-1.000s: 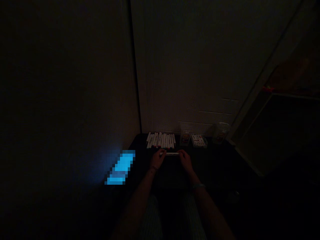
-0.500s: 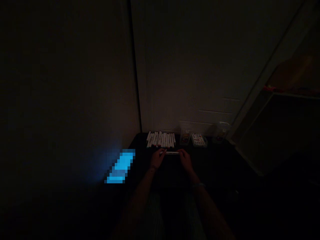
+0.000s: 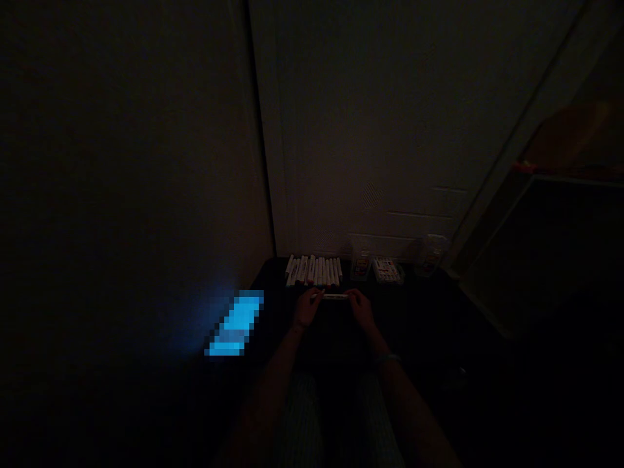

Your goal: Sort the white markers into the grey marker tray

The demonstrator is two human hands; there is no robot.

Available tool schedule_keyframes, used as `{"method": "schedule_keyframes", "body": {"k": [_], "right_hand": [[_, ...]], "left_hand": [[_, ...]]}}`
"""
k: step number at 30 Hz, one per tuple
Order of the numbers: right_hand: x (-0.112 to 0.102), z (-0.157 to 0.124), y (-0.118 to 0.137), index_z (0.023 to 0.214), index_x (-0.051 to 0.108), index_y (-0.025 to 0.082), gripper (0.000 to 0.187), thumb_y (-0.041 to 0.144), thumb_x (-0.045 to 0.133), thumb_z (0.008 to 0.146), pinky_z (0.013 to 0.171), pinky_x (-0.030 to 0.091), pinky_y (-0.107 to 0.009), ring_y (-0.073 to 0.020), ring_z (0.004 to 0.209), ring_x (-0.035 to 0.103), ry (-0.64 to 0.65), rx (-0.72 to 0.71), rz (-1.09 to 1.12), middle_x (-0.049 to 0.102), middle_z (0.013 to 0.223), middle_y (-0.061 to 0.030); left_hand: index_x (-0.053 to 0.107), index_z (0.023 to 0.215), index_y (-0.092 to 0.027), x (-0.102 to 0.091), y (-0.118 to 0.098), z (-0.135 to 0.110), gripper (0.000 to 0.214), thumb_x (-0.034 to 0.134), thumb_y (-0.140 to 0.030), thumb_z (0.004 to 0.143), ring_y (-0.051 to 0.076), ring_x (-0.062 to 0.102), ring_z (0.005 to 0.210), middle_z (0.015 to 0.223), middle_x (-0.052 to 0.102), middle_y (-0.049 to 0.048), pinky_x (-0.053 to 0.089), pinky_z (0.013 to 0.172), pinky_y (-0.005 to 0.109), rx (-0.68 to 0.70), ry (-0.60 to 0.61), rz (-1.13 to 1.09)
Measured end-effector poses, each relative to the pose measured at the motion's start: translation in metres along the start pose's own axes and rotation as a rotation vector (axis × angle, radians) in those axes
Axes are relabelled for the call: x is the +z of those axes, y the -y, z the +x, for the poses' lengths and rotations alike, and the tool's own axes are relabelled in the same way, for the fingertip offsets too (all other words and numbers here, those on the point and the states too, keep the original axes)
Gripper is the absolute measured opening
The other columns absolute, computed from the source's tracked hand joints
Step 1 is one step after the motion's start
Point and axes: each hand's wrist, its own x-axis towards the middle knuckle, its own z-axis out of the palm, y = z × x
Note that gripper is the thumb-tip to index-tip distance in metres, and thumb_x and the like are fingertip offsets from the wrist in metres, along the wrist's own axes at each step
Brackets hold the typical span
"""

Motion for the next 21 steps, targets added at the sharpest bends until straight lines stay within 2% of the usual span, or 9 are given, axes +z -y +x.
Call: {"method": "schedule_keyframes", "body": {"k": [12, 21], "right_hand": [[0.0001, 0.0004, 0.0033, 0.085, 0.061, 0.018, 0.033, 0.035, 0.034, 0.078, 0.060, 0.037, -0.021, -0.0133, 0.066, 0.050, -0.012, 0.034, 0.025, 0.059, 0.071, 0.0000], [-0.0011, -0.0007, 0.0064, 0.089, 0.059, 0.019, 0.030, 0.040, 0.042, 0.077, 0.065, 0.039, -0.022, -0.0147, 0.074, 0.054, 0.002, 0.013, 0.032, 0.061, 0.081, -0.0007]], "left_hand": [[0.060, 0.081, -0.019, -0.0024, -0.0053, -0.0019, 0.033, 0.040, -0.046, 0.079, 0.014, 0.058, 0.074, 0.078, 0.064, -0.0001, 0.043, 0.071, 0.024, -0.048, 0.012, 0.016], [0.060, 0.081, -0.019, -0.0008, -0.0023, -0.0018, 0.036, 0.039, -0.048, 0.079, 0.013, 0.057, 0.069, 0.074, 0.064, -0.0006, 0.042, 0.066, 0.022, -0.027, 0.012, 0.020]]}}
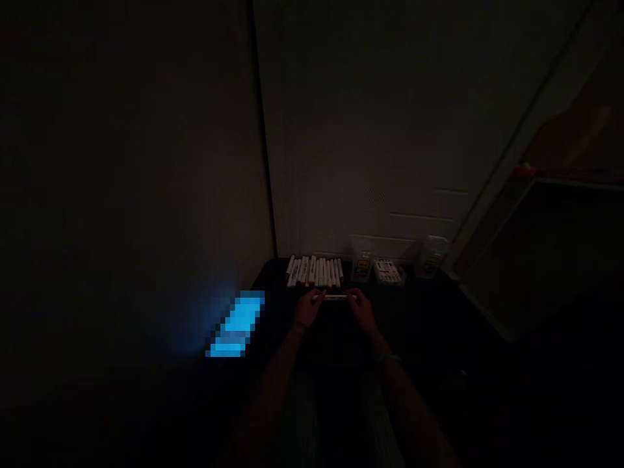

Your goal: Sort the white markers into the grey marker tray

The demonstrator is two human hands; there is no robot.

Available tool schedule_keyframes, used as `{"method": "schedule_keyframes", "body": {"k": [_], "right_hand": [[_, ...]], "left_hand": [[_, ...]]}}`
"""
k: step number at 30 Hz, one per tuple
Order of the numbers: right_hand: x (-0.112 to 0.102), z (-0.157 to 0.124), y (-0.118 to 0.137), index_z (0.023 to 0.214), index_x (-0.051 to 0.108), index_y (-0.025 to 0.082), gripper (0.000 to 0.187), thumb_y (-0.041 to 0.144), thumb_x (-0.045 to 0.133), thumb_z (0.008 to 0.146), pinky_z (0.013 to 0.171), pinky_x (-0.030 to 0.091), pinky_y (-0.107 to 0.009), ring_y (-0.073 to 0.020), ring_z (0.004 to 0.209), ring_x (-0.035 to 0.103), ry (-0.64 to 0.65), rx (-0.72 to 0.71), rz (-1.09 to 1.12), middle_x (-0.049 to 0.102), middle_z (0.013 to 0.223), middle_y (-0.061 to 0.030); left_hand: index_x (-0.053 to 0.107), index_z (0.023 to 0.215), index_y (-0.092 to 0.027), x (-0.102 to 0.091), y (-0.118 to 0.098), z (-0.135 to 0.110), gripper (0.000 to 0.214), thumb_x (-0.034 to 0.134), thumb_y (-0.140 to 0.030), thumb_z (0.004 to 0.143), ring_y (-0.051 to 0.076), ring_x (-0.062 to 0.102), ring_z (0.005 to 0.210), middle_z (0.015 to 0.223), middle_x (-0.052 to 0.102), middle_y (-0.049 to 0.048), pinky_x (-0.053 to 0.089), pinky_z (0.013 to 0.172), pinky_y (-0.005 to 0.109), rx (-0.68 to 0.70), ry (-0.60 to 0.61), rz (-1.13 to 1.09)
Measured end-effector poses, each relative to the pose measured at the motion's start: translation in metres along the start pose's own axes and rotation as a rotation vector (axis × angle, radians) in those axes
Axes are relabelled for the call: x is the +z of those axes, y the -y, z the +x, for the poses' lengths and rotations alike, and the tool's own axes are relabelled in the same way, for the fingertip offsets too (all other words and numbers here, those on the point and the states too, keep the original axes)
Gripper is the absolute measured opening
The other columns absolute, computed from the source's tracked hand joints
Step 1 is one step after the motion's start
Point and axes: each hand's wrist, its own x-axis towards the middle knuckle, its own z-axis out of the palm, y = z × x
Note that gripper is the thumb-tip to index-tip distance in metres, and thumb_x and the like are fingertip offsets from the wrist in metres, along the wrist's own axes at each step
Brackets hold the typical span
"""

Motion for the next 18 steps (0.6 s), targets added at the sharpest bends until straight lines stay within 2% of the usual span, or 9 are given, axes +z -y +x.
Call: {"method": "schedule_keyframes", "body": {"k": [4, 10, 18], "right_hand": [[0.0005, 0.0003, -0.0010, 0.087, 0.060, 0.018, 0.031, 0.040, 0.042, 0.077, 0.062, 0.039, -0.022, -0.0141, 0.070, 0.053, -0.003, 0.022, -0.004, 0.061, 0.076, -0.0002], [-0.0005, 0.0007, 0.0018, 0.084, 0.060, 0.019, 0.029, 0.040, 0.042, 0.076, 0.067, 0.039, -0.023, -0.0151, 0.075, 0.054, 0.005, 0.022, 0.003, 0.061, 0.079, -0.0004], [-0.0026, -0.0012, 0.0031, 0.085, 0.060, 0.018, 0.030, 0.035, 0.036, 0.078, 0.066, 0.039, -0.022, -0.0152, 0.075, 0.052, 0.017, 0.005, 0.022, 0.060, 0.078, -0.0009]], "left_hand": [[0.061, 0.081, -0.019, -0.0002, 0.0011, 0.0000, 0.036, 0.040, -0.048, 0.079, 0.013, 0.058, 0.071, 0.075, 0.064, -0.0004, 0.042, 0.067, 0.022, -0.014, -0.003, 0.018], [0.062, 0.087, -0.019, -0.0002, -0.0005, 0.0004, 0.032, 0.042, -0.044, 0.079, 0.015, 0.059, 0.084, 0.089, 0.066, 0.0013, 0.043, 0.078, 0.025, 0.017, -0.019, -0.066], [0.062, 0.092, -0.019, 0.0018, -0.0002, 0.0011, 0.030, 0.046, -0.040, 0.078, 0.016, 0.057, 0.095, 0.098, 0.064, 0.0034, 0.040, 0.089, 0.030, 0.027, -0.053, -0.134]]}}
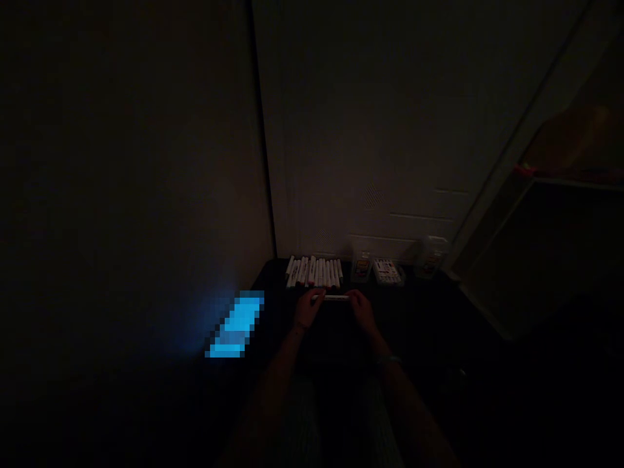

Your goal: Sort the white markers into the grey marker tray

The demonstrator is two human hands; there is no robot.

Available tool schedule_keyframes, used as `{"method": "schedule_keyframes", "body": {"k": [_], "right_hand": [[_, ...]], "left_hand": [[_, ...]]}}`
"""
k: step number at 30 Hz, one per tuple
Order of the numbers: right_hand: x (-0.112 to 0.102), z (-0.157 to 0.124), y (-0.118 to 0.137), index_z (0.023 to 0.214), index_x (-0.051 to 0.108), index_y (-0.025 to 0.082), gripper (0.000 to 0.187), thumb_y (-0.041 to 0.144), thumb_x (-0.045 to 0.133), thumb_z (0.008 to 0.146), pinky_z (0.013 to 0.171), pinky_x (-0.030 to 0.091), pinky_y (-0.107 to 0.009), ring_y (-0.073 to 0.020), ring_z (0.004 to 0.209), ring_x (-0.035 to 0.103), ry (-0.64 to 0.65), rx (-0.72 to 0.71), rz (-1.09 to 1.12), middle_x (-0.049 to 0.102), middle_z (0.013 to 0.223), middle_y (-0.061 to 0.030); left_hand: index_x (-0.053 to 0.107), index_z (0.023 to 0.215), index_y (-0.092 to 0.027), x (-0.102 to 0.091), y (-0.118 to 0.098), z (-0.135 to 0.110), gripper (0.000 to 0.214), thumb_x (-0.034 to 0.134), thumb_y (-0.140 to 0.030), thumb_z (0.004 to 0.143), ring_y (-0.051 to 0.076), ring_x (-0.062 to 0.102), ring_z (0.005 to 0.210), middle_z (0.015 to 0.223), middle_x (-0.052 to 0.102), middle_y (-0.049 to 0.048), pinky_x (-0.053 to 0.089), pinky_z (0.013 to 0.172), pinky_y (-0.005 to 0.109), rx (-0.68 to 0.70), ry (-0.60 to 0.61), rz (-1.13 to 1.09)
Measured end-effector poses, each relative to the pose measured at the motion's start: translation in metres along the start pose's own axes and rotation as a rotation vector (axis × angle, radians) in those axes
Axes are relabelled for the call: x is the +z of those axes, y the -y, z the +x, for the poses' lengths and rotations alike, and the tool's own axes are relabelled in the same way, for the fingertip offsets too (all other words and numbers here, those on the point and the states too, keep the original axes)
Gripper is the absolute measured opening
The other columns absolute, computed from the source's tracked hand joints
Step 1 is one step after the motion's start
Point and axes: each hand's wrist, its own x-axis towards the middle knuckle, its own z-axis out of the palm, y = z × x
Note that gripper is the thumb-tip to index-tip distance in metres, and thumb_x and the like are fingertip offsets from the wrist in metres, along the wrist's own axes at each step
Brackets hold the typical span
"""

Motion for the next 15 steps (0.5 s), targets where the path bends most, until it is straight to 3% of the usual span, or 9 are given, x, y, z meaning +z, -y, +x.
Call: {"method": "schedule_keyframes", "body": {"k": [15], "right_hand": [[0.003, 0.003, -0.008, 0.081, 0.060, 0.018, 0.029, 0.032, 0.034, 0.077, 0.065, 0.038, -0.022, -0.0145, 0.073, 0.052, -0.042, 0.020, 0.009, 0.059, 0.075, 0.0000]], "left_hand": [[0.061, 0.090, -0.019, -0.004, -0.007, -0.001, 0.032, 0.043, -0.043, 0.078, 0.016, 0.058, 0.089, 0.093, 0.065, 0.0022, 0.042, 0.083, 0.027, -0.048, 0.070, 0.044]]}}
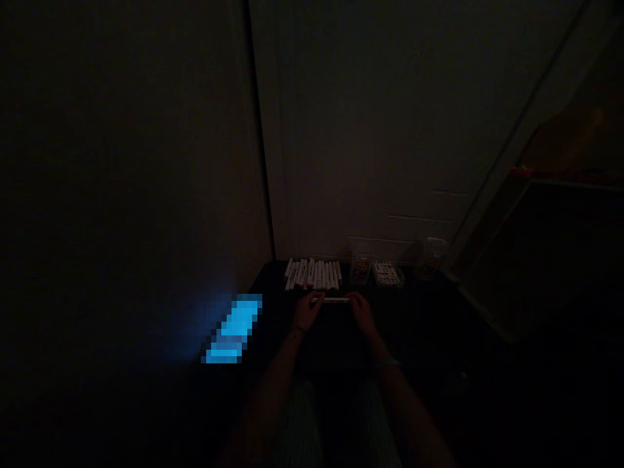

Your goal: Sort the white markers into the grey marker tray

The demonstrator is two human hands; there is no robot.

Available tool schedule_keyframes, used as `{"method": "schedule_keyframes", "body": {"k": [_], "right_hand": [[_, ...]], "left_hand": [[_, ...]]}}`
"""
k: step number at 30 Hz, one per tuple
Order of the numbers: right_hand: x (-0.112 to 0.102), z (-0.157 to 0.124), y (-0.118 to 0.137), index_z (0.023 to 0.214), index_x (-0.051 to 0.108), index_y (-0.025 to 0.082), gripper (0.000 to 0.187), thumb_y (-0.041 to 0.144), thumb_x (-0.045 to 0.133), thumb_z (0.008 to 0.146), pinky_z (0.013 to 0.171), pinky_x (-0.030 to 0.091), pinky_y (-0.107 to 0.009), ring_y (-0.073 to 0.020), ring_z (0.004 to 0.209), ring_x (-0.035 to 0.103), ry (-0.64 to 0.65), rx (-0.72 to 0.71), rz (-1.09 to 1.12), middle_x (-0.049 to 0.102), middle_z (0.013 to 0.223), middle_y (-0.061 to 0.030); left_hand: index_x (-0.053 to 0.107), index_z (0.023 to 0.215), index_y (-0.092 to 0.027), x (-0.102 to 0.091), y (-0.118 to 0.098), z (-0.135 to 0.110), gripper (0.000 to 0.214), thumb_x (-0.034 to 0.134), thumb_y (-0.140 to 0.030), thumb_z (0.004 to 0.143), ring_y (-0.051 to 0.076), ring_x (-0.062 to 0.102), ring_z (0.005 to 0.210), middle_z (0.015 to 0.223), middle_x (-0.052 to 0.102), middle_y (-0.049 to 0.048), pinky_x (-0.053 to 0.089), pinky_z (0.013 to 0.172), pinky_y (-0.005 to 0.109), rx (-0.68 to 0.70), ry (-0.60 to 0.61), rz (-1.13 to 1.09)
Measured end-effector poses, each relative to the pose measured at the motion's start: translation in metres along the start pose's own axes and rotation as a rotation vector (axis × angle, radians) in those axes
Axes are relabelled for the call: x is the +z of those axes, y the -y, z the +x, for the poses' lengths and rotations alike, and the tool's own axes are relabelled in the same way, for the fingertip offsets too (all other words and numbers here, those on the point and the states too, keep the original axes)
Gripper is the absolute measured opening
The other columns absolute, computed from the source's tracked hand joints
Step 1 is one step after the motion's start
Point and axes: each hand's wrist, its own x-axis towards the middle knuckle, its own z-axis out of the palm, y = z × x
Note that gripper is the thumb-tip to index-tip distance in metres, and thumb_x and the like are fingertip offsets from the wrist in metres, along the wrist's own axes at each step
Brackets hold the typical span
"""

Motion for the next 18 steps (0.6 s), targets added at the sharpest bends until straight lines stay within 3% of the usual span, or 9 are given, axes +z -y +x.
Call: {"method": "schedule_keyframes", "body": {"k": [8, 18], "right_hand": [[-0.0012, 0.0015, -0.0028, 0.081, 0.059, 0.018, 0.030, 0.032, 0.033, 0.077, 0.065, 0.038, -0.022, -0.0141, 0.072, 0.050, 0.020, -0.015, 0.088, 0.058, 0.074, 0.0001], [-0.0020, 0.0023, -0.0005, 0.082, 0.059, 0.019, 0.029, 0.031, 0.033, 0.077, 0.065, 0.037, -0.022, -0.0140, 0.072, 0.050, 0.049, -0.010, 0.036, 0.058, 0.074, 0.0006]], "left_hand": [[0.058, 0.092, -0.021, 0.0010, 0.0001, -0.0008, 0.030, 0.045, -0.043, 0.078, 0.015, 0.058, 0.090, 0.094, 0.065, 0.0011, 0.042, 0.083, 0.025, 0.038, -0.052, -0.024], [0.051, 0.115, -0.024, 0.0038, 0.0089, 0.0022, 0.042, 0.045, -0.044, 0.079, 0.017, 0.059, 0.092, 0.095, 0.066, 0.0021, 0.042, 0.083, 0.028, -0.036, -0.053, -0.054]]}}
